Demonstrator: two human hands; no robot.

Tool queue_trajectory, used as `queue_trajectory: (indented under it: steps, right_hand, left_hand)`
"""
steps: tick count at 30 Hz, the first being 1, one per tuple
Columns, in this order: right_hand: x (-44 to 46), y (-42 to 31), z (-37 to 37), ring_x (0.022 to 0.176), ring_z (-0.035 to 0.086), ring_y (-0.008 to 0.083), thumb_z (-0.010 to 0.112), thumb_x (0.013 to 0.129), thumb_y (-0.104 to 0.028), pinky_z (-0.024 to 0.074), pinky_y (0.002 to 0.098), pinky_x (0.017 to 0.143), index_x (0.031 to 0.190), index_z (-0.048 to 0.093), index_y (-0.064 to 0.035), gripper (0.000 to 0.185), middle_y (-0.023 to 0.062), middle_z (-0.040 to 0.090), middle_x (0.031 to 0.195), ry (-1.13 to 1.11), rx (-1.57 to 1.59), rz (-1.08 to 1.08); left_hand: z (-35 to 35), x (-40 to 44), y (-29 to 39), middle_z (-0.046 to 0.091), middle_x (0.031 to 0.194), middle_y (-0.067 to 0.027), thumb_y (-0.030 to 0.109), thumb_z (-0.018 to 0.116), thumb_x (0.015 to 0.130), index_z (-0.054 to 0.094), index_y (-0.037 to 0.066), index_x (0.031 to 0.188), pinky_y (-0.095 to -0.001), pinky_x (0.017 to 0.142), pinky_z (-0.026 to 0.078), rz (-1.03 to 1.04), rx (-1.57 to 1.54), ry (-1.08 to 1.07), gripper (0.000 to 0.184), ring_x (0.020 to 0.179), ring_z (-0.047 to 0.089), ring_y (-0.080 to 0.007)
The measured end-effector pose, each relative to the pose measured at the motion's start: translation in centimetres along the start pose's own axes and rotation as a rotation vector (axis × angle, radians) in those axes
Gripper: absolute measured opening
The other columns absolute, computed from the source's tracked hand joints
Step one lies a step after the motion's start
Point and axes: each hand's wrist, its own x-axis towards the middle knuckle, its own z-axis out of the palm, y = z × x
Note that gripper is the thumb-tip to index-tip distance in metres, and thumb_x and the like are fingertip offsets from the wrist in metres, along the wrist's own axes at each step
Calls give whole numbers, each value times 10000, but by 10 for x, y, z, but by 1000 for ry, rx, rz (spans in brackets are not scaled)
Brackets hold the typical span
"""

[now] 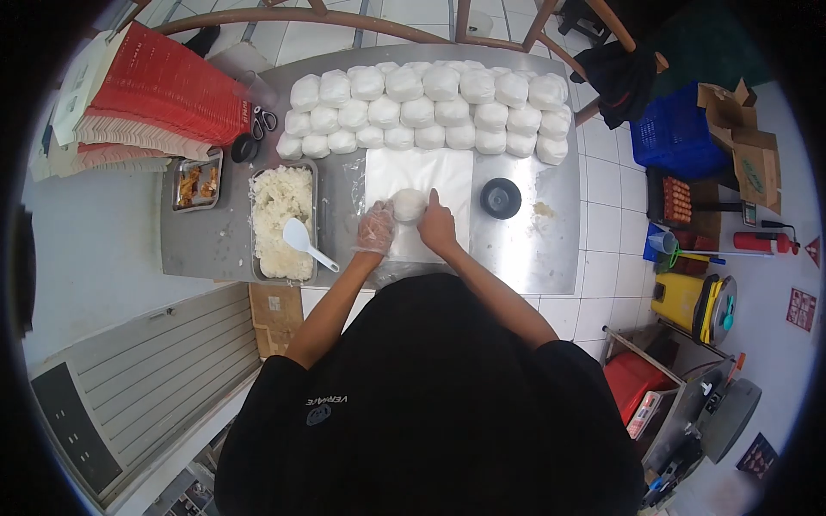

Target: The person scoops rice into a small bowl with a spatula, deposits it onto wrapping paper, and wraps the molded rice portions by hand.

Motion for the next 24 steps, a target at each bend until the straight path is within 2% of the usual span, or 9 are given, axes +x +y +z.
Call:
queue_trajectory:
  steps: [3,5,6,8,10,16,21,23,24]
  right_hand:
    - [0,-1,-1,900,665,415,522,830,-26,523,440,828,1277,518,75,458,264,683,929,-12,148,65]
    - [-7,-5,0,920,670,400,515,831,-19,522,415,851,1260,541,65,437,257,687,947,-39,214,49]
    - [-17,-5,3,957,674,366,505,842,-4,520,394,862,1268,543,51,431,240,691,991,-1,306,43]
    - [-24,-6,2,994,678,332,496,852,11,518,372,874,1277,545,38,428,223,696,1035,43,395,44]
    - [-28,-18,-8,1076,656,262,469,882,37,511,339,891,1269,553,25,396,177,687,1123,149,589,-50]
    - [-41,-67,-45,1121,627,252,484,960,-40,504,333,901,1237,554,24,293,168,653,1181,111,712,-17]
    - [-36,-80,-59,1021,632,247,535,969,-131,518,347,848,1148,551,34,244,190,645,1081,178,795,9]
    - [-33,-81,-60,876,585,161,552,983,-217,493,310,769,1026,540,21,242,97,602,916,248,927,-33]
    - [-31,-83,-63,876,585,161,552,983,-217,493,310,769,1026,540,21,242,97,602,916,247,928,-32]
  left_hand:
    - [22,-1,-1,657,1086,-171,200,597,898,597,-8,1167,-385,879,514,-162,-224,-61,341,1017,638,-324]
    - [57,-2,-17,658,1048,-159,249,631,893,631,9,1097,-347,784,522,-345,-912,103,315,959,651,-282]
    - [51,-2,-14,658,1048,-159,249,631,893,631,9,1097,-347,784,522,-346,-909,107,315,959,651,-282]
    - [25,1,10,652,1020,-106,377,643,917,604,-12,1170,-320,801,493,-611,-1368,238,465,947,627,-211]
    - [12,2,24,640,1035,-100,424,620,928,580,-11,1209,-316,813,488,-657,-1482,255,520,958,610,-189]
    - [-31,26,46,607,1095,-127,506,577,938,526,-7,1266,-315,848,489,-749,-1607,306,611,984,596,-188]
    - [-70,31,58,608,1086,-123,504,563,946,547,-6,1232,-323,853,493,-674,-1797,313,584,976,597,-185]
    - [-80,30,59,624,1047,-106,488,562,952,578,-3,1179,-312,826,497,-595,-1857,228,542,948,598,-167]
    - [-82,28,62,624,1047,-106,488,562,952,578,-3,1179,-312,826,497,-596,-1855,228,542,948,598,-167]
